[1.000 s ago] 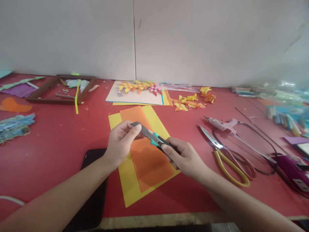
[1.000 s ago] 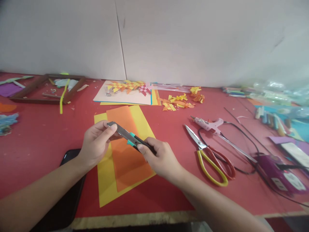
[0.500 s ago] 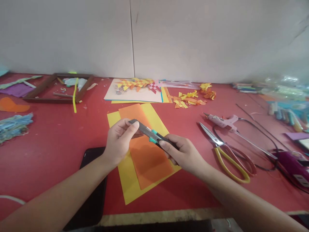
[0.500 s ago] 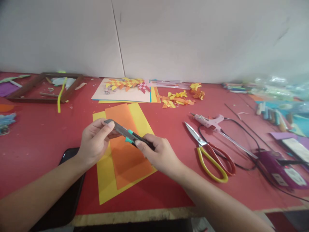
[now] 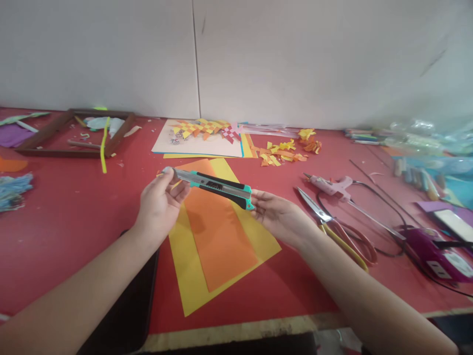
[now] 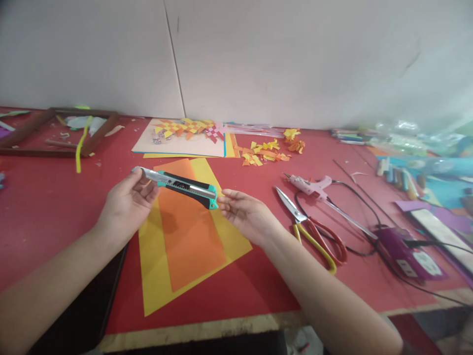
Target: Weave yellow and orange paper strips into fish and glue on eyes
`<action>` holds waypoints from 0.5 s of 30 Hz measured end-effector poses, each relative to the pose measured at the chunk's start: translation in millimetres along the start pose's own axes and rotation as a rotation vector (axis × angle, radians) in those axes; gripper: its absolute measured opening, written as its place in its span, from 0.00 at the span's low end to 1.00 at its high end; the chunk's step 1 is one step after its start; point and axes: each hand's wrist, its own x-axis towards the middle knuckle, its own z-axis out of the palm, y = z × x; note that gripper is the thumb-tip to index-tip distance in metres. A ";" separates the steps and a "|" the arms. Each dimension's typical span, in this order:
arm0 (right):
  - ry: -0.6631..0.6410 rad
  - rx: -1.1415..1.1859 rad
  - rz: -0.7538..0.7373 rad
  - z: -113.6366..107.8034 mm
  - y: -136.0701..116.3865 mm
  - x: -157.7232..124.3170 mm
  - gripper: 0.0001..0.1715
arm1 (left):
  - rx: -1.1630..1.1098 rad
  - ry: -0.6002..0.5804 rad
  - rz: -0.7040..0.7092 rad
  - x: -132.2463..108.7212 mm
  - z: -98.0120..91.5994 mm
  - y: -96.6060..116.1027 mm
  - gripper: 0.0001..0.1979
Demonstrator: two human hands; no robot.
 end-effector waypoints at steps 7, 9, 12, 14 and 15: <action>-0.048 -0.294 -0.249 -13.8 -12.8 5.1 0.20 | -0.066 0.001 -0.011 -0.2 1.2 1.4 0.07; 0.055 -0.621 -0.430 -19.9 -26.2 17.0 0.16 | -0.069 -0.004 -0.001 0.4 0.7 0.8 0.08; 0.235 -1.015 -0.632 -29.1 -56.8 42.7 0.15 | -0.074 -0.014 0.001 0.8 -0.3 -0.7 0.10; 0.301 -1.165 -0.692 -34.3 -81.3 60.7 0.16 | -0.079 -0.024 -0.007 0.3 -0.7 -1.8 0.11; 0.327 -1.262 -0.721 -36.2 -93.5 68.6 0.17 | -0.082 -0.030 -0.011 -0.2 -0.8 -2.3 0.12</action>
